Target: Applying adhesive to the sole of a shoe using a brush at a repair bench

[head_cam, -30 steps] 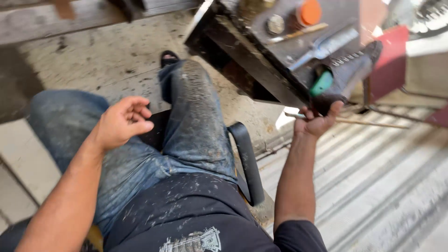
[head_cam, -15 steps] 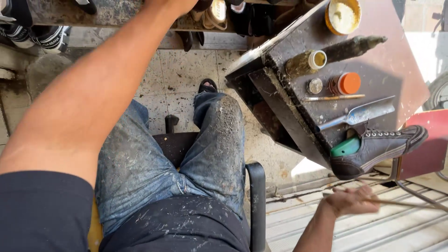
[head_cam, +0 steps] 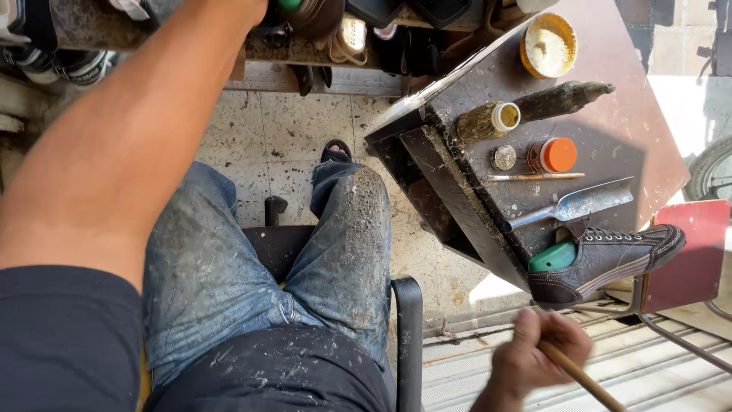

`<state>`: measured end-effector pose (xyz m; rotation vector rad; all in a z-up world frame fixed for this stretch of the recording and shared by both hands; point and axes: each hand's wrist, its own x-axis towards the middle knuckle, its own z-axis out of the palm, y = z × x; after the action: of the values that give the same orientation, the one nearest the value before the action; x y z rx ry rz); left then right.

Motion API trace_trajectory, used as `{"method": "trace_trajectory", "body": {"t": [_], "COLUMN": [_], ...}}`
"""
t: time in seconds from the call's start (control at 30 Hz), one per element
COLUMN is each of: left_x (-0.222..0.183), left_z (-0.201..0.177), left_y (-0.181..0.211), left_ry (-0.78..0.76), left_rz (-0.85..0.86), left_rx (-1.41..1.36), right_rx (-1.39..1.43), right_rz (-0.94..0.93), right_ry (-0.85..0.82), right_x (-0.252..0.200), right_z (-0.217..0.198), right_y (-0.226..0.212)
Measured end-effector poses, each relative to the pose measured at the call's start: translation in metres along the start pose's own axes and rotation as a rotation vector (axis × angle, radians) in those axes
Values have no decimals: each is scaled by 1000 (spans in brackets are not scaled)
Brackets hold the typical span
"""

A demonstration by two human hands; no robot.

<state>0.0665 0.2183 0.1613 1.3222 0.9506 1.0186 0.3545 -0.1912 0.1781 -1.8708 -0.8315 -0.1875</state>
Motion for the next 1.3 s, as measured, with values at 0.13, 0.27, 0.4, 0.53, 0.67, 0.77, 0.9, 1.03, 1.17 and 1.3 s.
{"method": "trace_trajectory", "body": {"t": [0.13,0.27,0.4,0.53,0.67,0.77,0.9,1.03,1.17,1.3], "left_x": [-15,-119,-220,-277,-306,-301,-238,-212,-194,-194], "left_z": [-11,-20,17,35,29,35,54,57,39,37], "left_y": [3,-79,-47,-54,-251,-297,-91,-47,-73,-55], "left_ry": [-11,-233,-326,-401,-306,-296,-357,-498,-658,-330], "left_rz": [-27,-244,-539,-708,-741,-452,-181,-437,-539,-316], "left_rx": [-117,-836,-1290,-1623,-1438,-1066,-766,-954,-996,-921], "right_rx": [476,520,1011,1121,905,832,821,792,284,572], "right_rz": [166,177,432,552,536,575,588,504,301,18], "right_ry": [-395,-702,-876,-880,-957,-955,-1016,-1035,-814,-495], "right_x": [-7,-12,-22,-45,-38,-40,-41,-32,3,74], "right_z": [50,120,175,190,179,182,176,176,147,106], "right_y": [-22,-49,-73,-35,-64,-54,-56,-71,-63,-58]}}
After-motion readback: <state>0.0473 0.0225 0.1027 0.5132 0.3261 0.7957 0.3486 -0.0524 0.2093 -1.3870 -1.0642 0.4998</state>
